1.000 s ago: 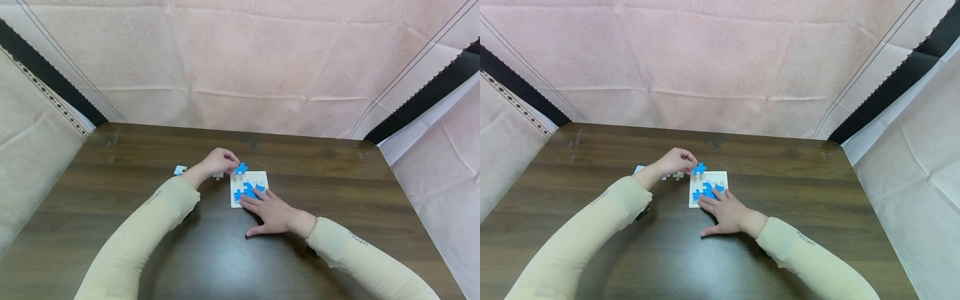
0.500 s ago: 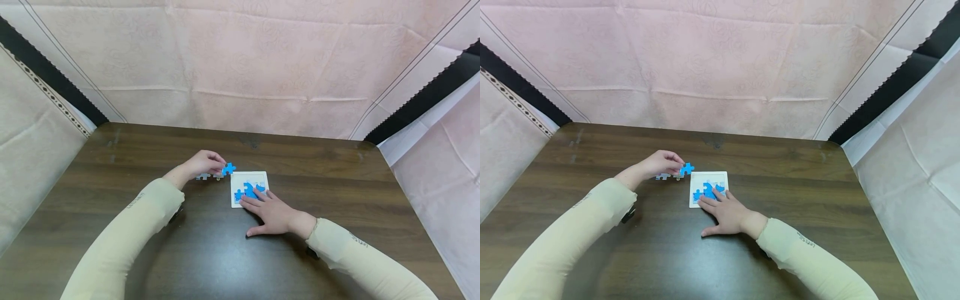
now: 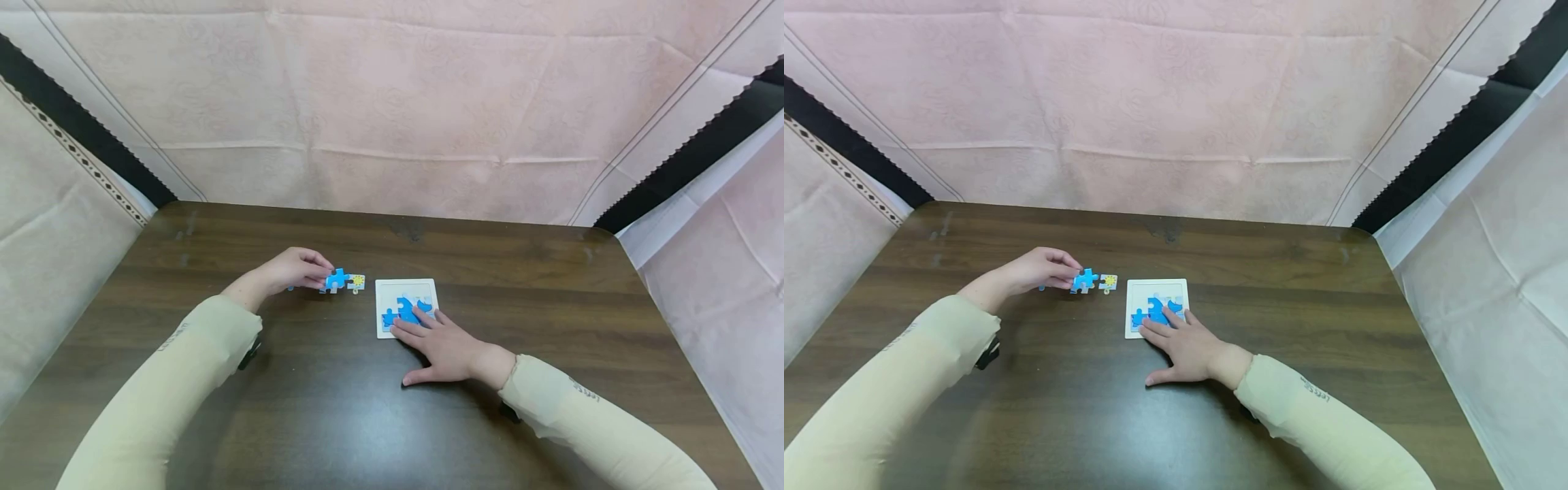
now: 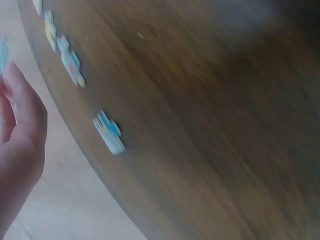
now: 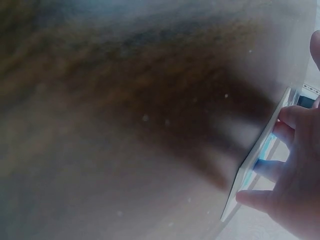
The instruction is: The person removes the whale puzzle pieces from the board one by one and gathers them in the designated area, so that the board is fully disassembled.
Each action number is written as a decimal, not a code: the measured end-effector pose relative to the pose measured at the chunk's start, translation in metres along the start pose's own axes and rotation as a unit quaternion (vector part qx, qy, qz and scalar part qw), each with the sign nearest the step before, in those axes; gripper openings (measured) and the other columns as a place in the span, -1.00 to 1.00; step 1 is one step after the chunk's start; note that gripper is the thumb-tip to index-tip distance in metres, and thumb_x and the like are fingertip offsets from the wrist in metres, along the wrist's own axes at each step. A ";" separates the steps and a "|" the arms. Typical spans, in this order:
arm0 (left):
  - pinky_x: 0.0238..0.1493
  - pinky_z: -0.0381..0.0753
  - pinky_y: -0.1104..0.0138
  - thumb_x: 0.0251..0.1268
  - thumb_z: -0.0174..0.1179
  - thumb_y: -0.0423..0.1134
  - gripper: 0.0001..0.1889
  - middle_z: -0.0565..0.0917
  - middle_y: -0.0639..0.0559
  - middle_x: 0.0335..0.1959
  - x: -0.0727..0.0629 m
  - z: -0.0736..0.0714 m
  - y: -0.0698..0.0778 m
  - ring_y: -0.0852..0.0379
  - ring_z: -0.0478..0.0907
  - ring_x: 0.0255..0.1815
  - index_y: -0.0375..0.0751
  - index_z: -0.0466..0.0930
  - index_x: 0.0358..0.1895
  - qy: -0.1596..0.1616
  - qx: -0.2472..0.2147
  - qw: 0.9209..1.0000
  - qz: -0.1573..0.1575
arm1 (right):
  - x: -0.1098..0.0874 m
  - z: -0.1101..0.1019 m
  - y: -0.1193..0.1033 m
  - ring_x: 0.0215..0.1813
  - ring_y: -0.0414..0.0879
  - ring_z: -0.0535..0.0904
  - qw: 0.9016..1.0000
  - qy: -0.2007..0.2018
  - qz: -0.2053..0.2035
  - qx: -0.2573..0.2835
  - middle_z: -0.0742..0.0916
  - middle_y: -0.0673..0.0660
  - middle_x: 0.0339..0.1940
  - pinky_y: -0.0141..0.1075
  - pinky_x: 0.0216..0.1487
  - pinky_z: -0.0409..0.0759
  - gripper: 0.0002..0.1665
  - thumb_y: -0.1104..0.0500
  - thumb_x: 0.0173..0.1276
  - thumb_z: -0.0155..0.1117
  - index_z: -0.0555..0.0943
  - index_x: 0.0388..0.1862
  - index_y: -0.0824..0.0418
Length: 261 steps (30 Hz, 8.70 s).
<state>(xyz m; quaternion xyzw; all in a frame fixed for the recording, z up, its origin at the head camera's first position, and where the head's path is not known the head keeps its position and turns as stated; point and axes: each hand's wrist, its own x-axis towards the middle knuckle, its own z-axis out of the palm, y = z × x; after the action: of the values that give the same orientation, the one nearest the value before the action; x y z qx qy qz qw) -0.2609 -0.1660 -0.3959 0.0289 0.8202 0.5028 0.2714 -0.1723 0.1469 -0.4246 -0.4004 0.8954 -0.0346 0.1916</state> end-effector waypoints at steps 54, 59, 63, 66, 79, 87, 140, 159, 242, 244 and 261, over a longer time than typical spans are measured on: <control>-0.03 0.64 0.20 0.35 0.07 -0.22 -0.62 0.59 -0.33 -0.06 -0.031 -0.017 -0.027 0.05 0.61 -0.20 -0.45 0.46 0.08 0.038 0.100 0.994 0.005 | -0.013 0.005 0.015 0.57 0.01 -0.18 0.999 0.036 -0.008 0.024 0.03 0.06 0.56 0.14 0.49 -0.19 0.03 -0.46 0.19 -0.01 0.03 0.50 0.00; 0.00 0.62 0.20 0.37 0.05 -0.21 -0.63 0.58 -0.31 -0.03 -0.019 -0.003 -0.017 -0.04 0.60 -0.10 -0.42 0.45 0.10 0.012 0.088 0.996 0.006 | -0.019 0.011 0.019 0.56 0.02 -0.17 0.999 0.045 -0.003 0.018 0.00 0.08 0.56 0.14 0.48 -0.17 0.06 -0.47 0.20 -0.02 0.00 0.51 0.05; -0.02 0.64 0.21 0.36 0.06 -0.22 -0.65 0.59 -0.29 -0.05 -0.008 0.011 -0.006 -0.05 0.59 -0.09 -0.40 0.46 0.09 -0.002 0.077 0.997 0.009 | -0.021 0.015 0.022 0.56 0.02 -0.17 0.999 0.039 0.005 0.014 -0.03 0.07 0.56 0.14 0.49 -0.16 0.08 -0.49 0.19 -0.04 -0.02 0.51 0.05; -0.05 0.65 0.24 0.35 0.07 -0.23 -0.65 0.59 -0.27 -0.06 0.001 0.025 0.005 -0.03 0.59 -0.10 -0.40 0.48 0.08 -0.011 0.074 0.997 0.014 | -0.022 0.015 0.022 0.56 0.01 -0.17 0.999 0.034 0.008 0.012 -0.04 0.07 0.56 0.13 0.49 -0.16 0.09 -0.50 0.18 -0.05 -0.03 0.51 0.04; 0.06 0.59 0.27 0.35 0.07 -0.15 -0.60 0.62 -0.16 -0.02 0.029 0.090 0.038 0.07 0.60 -0.10 -0.31 0.47 0.15 -0.055 0.093 0.994 0.009 | -0.021 0.008 0.020 0.56 0.02 -0.15 1.000 0.014 0.020 0.017 -0.02 0.07 0.56 0.18 0.47 -0.15 0.08 -0.50 0.17 -0.02 0.01 0.51 0.03; 0.03 0.60 0.32 0.37 0.05 -0.14 -0.60 0.64 -0.13 -0.03 0.032 0.101 0.044 0.10 0.62 -0.13 -0.30 0.47 0.16 -0.057 0.079 0.995 0.006 | -0.022 0.008 0.021 0.56 0.02 -0.16 1.000 0.012 0.019 0.017 -0.02 0.07 0.56 0.19 0.47 -0.15 0.09 -0.50 0.16 -0.02 0.00 0.51 0.03; -0.29 0.57 0.44 0.21 0.20 -0.32 -0.75 0.61 -0.07 -0.26 0.043 0.115 0.043 0.13 0.52 -0.34 -0.24 0.58 -0.04 -0.008 0.079 0.996 0.036 | -0.013 -0.001 0.025 0.56 0.01 -0.13 0.999 0.011 0.044 0.011 0.01 0.10 0.55 0.18 0.47 -0.16 0.10 -0.49 0.17 -0.01 -0.03 0.51 0.07; 0.06 0.59 0.22 0.30 0.12 -0.29 -0.65 0.60 -0.17 -0.10 0.015 0.054 0.035 -0.05 0.58 -0.15 -0.31 0.45 0.13 -0.005 -0.007 1.000 0.025 | -0.012 0.000 0.026 0.56 0.03 -0.13 0.999 0.011 0.045 0.010 0.02 0.11 0.55 0.18 0.47 -0.16 0.10 -0.48 0.17 0.00 -0.01 0.51 0.08; 0.04 0.60 0.27 0.33 0.07 -0.21 -0.65 0.61 -0.15 -0.05 0.031 0.094 0.046 0.07 0.55 -0.15 -0.30 0.51 0.10 -0.065 0.100 0.992 0.037 | -0.030 0.004 0.025 0.56 0.02 -0.12 0.998 0.029 0.043 0.021 0.02 0.12 0.55 0.16 0.47 -0.11 0.12 -0.48 0.18 0.00 -0.02 0.51 0.13; 0.05 0.59 0.28 0.33 0.07 -0.19 -0.65 0.62 -0.13 -0.04 0.031 0.097 0.047 0.08 0.57 -0.13 -0.28 0.51 0.11 -0.067 0.112 0.991 0.036 | -0.032 0.006 0.024 0.56 0.01 -0.11 0.999 0.024 0.042 0.020 0.04 0.12 0.55 0.16 0.47 -0.10 0.11 -0.48 0.18 -0.01 -0.01 0.51 0.13; 0.05 0.59 0.28 0.37 0.04 -0.15 -0.63 0.68 -0.13 -0.07 0.044 0.120 0.052 0.09 0.63 -0.09 -0.30 0.54 0.10 -0.089 0.125 0.988 0.020 | -0.033 0.008 0.023 0.55 0.01 -0.08 0.999 0.017 0.045 0.011 0.07 0.12 0.54 0.17 0.46 -0.07 0.11 -0.49 0.17 -0.01 0.01 0.50 0.14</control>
<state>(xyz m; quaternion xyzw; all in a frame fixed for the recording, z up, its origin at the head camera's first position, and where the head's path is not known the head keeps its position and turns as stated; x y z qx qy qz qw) -0.2528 -0.0292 -0.4123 0.1241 0.8484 0.3968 0.3277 -0.1659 0.1874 -0.4267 -0.3574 0.9150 -0.0426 0.1823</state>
